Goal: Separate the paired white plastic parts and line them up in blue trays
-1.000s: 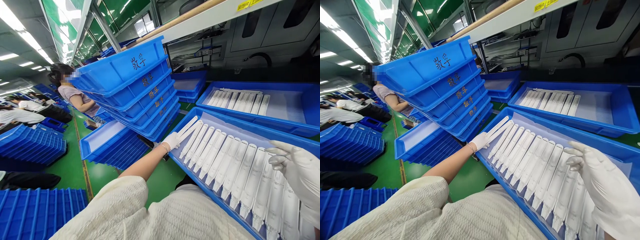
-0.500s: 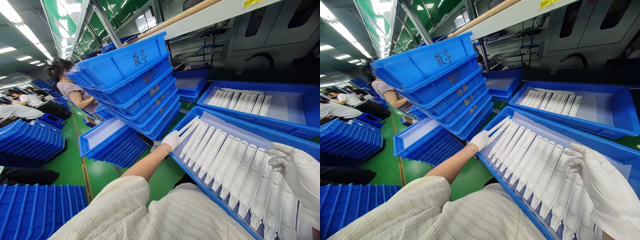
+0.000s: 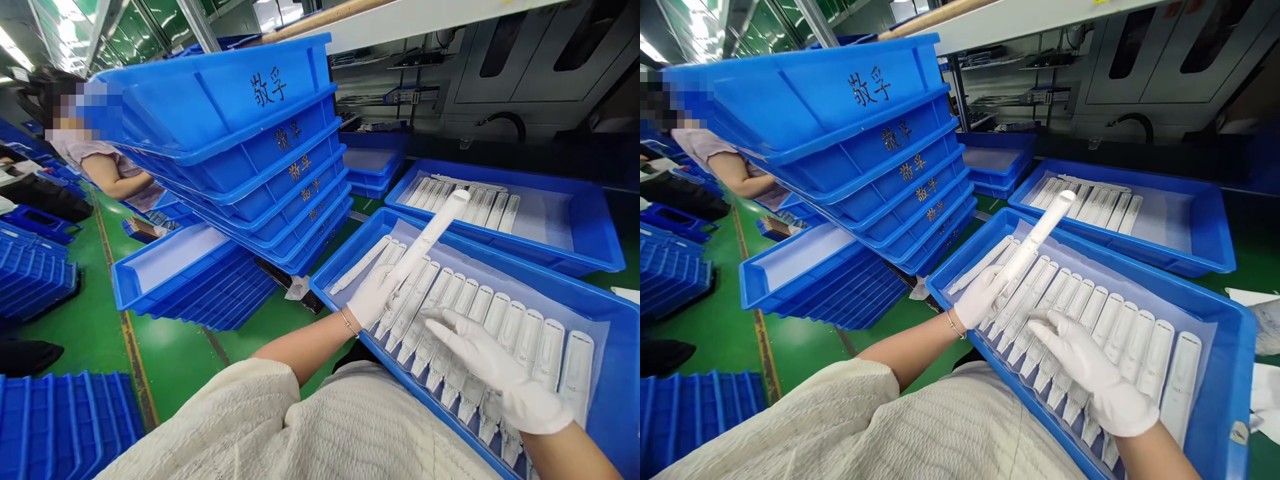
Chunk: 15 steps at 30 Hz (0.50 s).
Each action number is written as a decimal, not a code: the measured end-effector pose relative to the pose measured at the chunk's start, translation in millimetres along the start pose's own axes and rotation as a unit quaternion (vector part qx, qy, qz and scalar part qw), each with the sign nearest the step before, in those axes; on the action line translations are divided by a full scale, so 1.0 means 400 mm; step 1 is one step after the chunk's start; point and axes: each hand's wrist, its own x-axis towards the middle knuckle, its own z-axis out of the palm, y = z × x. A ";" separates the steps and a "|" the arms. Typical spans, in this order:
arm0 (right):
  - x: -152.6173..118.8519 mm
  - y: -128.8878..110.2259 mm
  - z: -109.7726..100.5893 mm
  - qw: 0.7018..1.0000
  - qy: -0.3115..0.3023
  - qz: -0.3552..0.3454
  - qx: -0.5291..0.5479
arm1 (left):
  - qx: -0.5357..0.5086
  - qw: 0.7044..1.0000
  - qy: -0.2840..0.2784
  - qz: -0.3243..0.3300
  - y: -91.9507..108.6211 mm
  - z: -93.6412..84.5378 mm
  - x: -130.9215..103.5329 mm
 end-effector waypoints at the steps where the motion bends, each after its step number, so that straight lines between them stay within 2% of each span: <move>1: 0.000 -0.001 -0.003 1.000 -0.007 -0.006 -0.004 | 0.015 1.000 0.000 0.009 0.003 0.002 0.005; 4: 0.005 0.000 -0.012 0.999 0.032 0.008 -0.003 | 0.072 0.996 0.006 0.042 0.002 0.005 0.013; 6: 0.015 -0.007 0.001 0.998 0.059 0.005 0.017 | 0.082 0.994 -0.001 0.073 -0.004 0.026 0.007; 9: 0.036 -0.027 0.045 0.992 0.092 -0.034 0.074 | 0.062 0.989 -0.052 0.122 -0.003 0.083 -0.018; 11: 0.047 -0.035 0.058 0.986 0.113 -0.054 0.107 | 0.070 0.986 -0.090 0.122 0.005 0.115 -0.033; 13: 0.057 -0.028 0.028 0.986 0.129 -0.055 0.090 | 0.097 0.984 -0.110 0.097 0.012 0.120 -0.040; 15: 0.073 -0.002 -0.047 0.989 0.140 -0.032 0.016 | 0.123 0.983 -0.118 0.074 0.009 0.098 -0.039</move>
